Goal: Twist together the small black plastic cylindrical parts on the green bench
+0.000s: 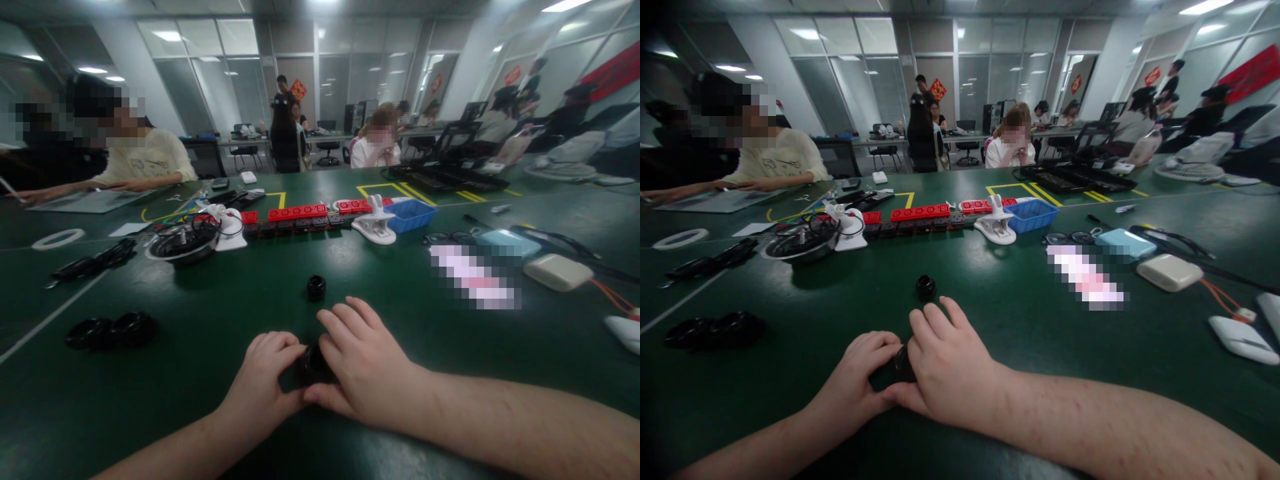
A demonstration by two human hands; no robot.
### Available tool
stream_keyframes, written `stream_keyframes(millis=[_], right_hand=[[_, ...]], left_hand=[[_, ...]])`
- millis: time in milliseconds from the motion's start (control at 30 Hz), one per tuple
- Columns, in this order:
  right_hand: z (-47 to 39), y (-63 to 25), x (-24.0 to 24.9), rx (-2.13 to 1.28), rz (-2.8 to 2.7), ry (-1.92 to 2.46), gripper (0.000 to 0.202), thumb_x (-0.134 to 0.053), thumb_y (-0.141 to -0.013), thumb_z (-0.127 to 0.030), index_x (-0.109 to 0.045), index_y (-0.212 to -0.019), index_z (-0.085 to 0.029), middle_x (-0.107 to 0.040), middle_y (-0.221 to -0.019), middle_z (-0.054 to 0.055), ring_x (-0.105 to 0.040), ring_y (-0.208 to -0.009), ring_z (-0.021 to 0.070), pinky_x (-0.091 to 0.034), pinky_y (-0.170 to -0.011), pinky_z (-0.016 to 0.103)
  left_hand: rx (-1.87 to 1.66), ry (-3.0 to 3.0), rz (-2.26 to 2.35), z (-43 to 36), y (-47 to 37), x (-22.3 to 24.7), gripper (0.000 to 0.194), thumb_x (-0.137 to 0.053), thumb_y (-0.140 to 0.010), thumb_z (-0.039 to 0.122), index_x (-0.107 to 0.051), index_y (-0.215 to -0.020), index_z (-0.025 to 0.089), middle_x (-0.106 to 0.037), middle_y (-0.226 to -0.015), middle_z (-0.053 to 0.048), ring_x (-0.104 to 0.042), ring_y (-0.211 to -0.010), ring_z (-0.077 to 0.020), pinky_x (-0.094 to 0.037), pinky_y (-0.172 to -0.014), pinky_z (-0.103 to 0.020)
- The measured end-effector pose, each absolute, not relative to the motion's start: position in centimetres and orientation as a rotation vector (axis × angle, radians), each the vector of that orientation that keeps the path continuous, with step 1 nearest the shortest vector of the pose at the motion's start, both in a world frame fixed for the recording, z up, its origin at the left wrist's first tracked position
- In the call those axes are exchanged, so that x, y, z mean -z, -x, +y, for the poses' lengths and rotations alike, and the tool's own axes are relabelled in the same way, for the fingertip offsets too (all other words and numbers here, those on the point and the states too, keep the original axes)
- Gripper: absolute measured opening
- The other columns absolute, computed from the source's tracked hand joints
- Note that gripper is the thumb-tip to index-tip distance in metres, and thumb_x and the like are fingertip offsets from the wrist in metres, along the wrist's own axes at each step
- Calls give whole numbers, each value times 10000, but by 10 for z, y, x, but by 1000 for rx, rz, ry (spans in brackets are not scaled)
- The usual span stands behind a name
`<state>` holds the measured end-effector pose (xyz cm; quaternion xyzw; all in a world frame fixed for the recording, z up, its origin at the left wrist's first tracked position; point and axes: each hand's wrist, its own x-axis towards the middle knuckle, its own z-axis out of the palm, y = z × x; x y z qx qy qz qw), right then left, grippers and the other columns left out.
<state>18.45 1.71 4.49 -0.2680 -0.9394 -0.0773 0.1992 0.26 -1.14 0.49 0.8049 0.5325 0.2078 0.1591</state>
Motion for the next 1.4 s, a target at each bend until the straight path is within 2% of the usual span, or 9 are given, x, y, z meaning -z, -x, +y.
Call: stream_keyframes(millis=[267,500,633,867,1100,1400], right_hand=[[15,-180,-46,-27,-2742,783,444,-409,-815,-536,-568,-951,-144,-532,-973,103,-435,-899,246,-332,-851,420],[11,-181,-50,-148,-2780,793,312,-431,-842,-395,-545,-1016,-162,-521,-899,73,-414,-846,218,-335,-802,389],[10,-181,-51,-165,-2779,806,295,-445,-836,-354,-543,-1031,-157,-520,-902,74,-407,-848,220,-334,-798,383],[9,-181,-51,-199,-2769,773,299,-465,-823,-312,-529,-1075,-164,-518,-971,73,-404,-881,221,-323,-831,386],[11,-181,-49,-169,-2781,723,280,-487,-783,-195,-535,-1054,-146,-537,-943,82,-419,-862,212,-332,-811,377],[19,-185,-54,-368,-2799,709,280,-536,-793,-239,-539,-1065,-172,-537,-946,67,-444,-859,186,-362,-780,339]], left_hand=[[-526,-2273,1545,-11,-3,-6,241,-703,-611,294,-570,-782,187,-554,-847,-30,-498,-799,-221,-394,-731,-356],[-541,-2272,1533,-11,-2,-3,216,-662,-653,320,-534,-761,183,-538,-851,-31,-485,-808,-218,-387,-740,-363],[-540,-2272,1548,-11,-3,-3,210,-673,-621,262,-540,-765,185,-538,-846,-21,-485,-806,-212,-384,-734,-351],[-561,-2257,1520,-11,-3,-4,209,-665,-635,307,-564,-777,190,-546,-836,-22,-490,-796,-211,-381,-731,-353],[-546,-2252,1554,-11,-5,-4,210,-670,-623,225,-574,-808,204,-553,-851,-11,-492,-820,-211,-373,-747,-357],[-568,-2256,1503,-11,-3,-3,217,-673,-655,303,-569,-821,211,-559,-860,-15,-493,-830,-214,-377,-754,-364]])
